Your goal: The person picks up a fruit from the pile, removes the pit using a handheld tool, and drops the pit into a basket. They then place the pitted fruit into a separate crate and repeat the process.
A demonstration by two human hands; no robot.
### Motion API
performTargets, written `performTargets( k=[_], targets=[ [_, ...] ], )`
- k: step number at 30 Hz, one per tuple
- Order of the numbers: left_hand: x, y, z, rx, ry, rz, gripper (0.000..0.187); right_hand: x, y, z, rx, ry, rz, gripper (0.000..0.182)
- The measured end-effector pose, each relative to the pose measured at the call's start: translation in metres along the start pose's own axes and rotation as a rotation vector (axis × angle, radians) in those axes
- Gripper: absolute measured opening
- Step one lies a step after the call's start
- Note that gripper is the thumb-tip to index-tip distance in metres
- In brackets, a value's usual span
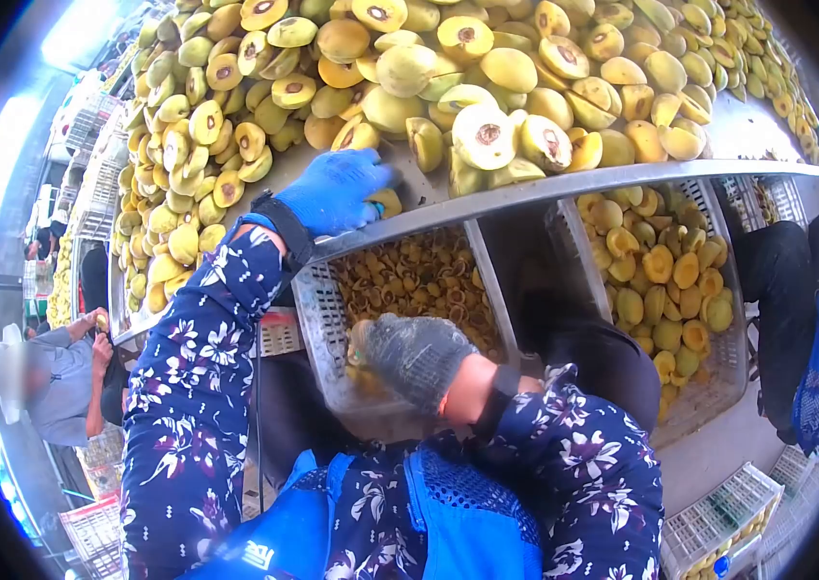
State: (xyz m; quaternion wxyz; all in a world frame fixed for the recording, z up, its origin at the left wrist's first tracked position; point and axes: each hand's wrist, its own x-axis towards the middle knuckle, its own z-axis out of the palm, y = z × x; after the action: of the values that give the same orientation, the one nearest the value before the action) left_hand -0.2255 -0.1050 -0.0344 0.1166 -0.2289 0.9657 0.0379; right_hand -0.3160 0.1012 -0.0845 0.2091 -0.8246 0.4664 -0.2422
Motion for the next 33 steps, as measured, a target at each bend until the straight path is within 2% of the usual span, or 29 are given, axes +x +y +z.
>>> performTargets(
  k=[1,3,4,5,6,7,8,9,11,12,13,15,16,17,20,25,28,31,33],
  targets=[
    [-0.005,-0.007,0.001,0.001,0.0,-0.004,0.042,0.002,0.002,-0.003,0.055,0.003,0.026,0.013],
    [-0.017,-0.019,0.003,-0.324,0.167,-0.102,0.041,0.008,0.006,-0.012,0.111,0.005,0.043,0.015],
    [-0.026,-0.015,-0.013,-0.454,0.121,-0.309,0.043,0.012,0.006,-0.019,0.267,0.113,0.05,0.018],
    [-0.037,-0.027,0.001,-0.779,0.276,-0.253,0.041,0.016,0.005,-0.026,0.424,0.22,0.055,0.022],
    [-0.051,-0.025,-0.002,-1.069,0.332,-0.309,0.039,0.021,0.003,-0.033,0.388,0.179,0.146,0.03],
    [-0.067,-0.018,-0.005,-1.358,0.392,-0.363,0.038,0.025,0.0,-0.037,0.393,0.175,0.133,0.03],
    [-0.083,-0.01,-0.005,-1.448,0.539,-0.353,0.033,0.03,-0.003,-0.04,0.414,0.218,0.188,0.03],
    [-0.096,-0.01,0.003,-1.422,0.604,-0.322,0.031,0.034,-0.006,-0.04,0.435,0.258,0.243,0.03],
    [-0.112,0.015,0.005,-1.788,0.724,-0.454,0.032,0.041,-0.01,-0.031,0.462,0.252,0.221,0.034],
    [-0.115,0.013,0.02,-1.705,0.835,-0.395,0.04,0.044,-0.013,-0.026,0.464,0.231,0.236,0.037],
    [-0.117,0.019,0.022,-1.702,0.844,-0.408,0.04,0.046,-0.016,-0.022,0.464,0.21,0.254,0.041],
    [-0.118,0.032,0.024,-2.229,0.955,-0.477,0.045,0.054,-0.022,-0.021,0.47,0.178,0.264,0.045],
    [-0.121,0.031,0.024,-2.348,0.904,-0.423,0.04,0.057,-0.024,-0.022,0.47,0.198,0.238,0.046],
    [-0.121,0.032,0.021,-2.351,0.908,-0.424,0.04,0.06,-0.025,-0.023,0.469,0.22,0.217,0.047],
    [-0.118,0.037,0.021,-2.241,0.942,-0.245,0.049,0.068,-0.03,-0.026,0.44,0.249,0.213,0.046],
    [-0.12,0.04,0.022,-2.154,0.996,-0.253,0.053,0.08,-0.032,-0.021,0.394,0.288,0.203,0.041],
    [-0.12,0.044,0.026,-1.971,1.063,-0.338,0.052,0.085,-0.03,-0.014,0.377,0.268,0.231,0.034],
    [-0.121,0.045,0.03,-1.864,1.098,-0.273,0.045,0.085,-0.028,-0.006,0.425,0.279,0.18,0.033],
    [-0.119,0.045,0.032,-1.487,1.157,-0.276,0.038,0.083,-0.029,-0.004,0.353,0.197,0.216,0.045]
  ],
)
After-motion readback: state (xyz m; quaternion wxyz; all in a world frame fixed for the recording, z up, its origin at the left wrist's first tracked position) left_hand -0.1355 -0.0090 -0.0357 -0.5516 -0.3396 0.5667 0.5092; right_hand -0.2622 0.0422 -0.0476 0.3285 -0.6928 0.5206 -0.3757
